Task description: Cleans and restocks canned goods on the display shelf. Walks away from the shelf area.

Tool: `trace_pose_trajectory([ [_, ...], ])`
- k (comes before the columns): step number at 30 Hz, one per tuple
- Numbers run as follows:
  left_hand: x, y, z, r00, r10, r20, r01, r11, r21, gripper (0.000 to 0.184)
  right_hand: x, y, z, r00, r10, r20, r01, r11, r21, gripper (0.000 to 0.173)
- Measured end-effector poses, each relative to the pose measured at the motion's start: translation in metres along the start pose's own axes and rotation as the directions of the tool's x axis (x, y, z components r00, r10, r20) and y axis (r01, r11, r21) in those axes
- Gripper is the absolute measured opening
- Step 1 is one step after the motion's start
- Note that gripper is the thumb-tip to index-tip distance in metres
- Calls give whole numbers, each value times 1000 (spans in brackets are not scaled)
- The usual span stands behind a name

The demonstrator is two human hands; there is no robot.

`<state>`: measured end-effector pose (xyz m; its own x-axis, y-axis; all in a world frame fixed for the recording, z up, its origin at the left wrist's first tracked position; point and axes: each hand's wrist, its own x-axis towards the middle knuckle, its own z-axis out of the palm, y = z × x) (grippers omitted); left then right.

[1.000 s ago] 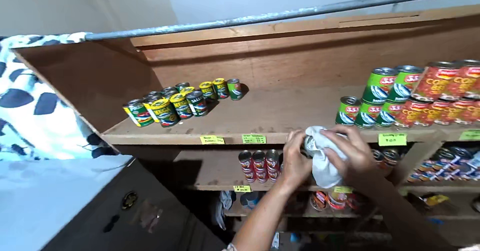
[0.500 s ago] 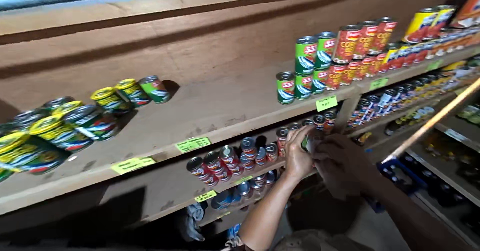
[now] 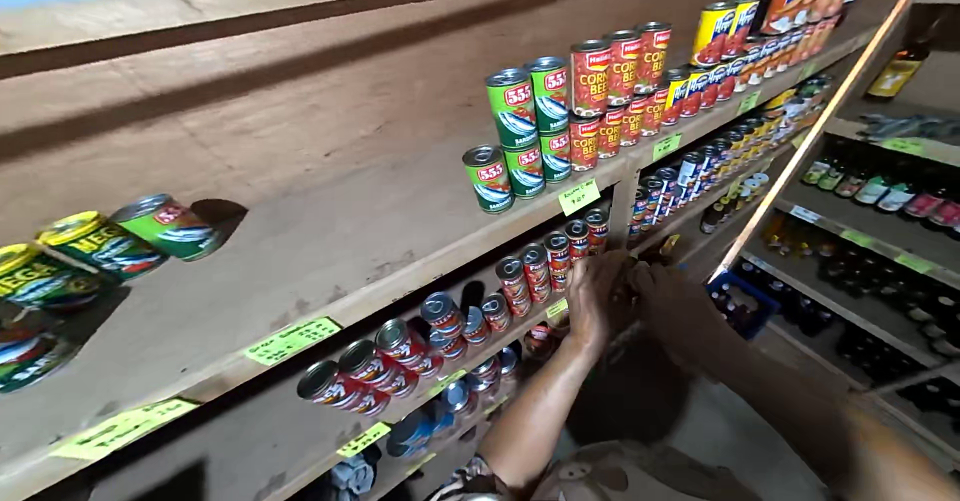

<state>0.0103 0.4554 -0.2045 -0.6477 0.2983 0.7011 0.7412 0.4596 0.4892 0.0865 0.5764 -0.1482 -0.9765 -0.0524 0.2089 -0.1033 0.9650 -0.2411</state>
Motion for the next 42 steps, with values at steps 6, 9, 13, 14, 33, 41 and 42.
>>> trace_pose_trajectory([
  [6, 13, -7, -3, 717, -582, 384, 655, 374, -656, 43, -13, 36, -12, 992, -101, -73, 124, 871, 475, 30],
  [9, 10, 7, -9, 618, -616, 489, 662, 71, -746, 30, -4, 54, -15, 920, 84, -382, 132, 853, 506, 36],
  [13, 9, 28, -15, 540, -655, 528, 598, -142, -789, 22, 6, 27, 36, 817, -249, -521, 403, 892, 206, 38],
  [14, 11, 26, -20, 477, -672, 566, 575, -248, -779, 21, 3, 31, 49, 732, -351, -584, 495, 863, 101, 31],
  [33, -2, 14, -61, 899, -331, -287, 4, 662, -750, 72, -9, -20, 39, 996, 15, 85, -82, 462, 883, 35],
  [41, 132, 3, -202, 931, -112, -348, 25, 969, -245, 67, -1, 11, 70, 942, -321, 100, 115, 586, 802, 43],
  [42, 154, -4, -209, 946, -129, -297, 61, 972, -228, 63, 0, 12, 73, 947, -318, 55, 147, 575, 805, 42],
])
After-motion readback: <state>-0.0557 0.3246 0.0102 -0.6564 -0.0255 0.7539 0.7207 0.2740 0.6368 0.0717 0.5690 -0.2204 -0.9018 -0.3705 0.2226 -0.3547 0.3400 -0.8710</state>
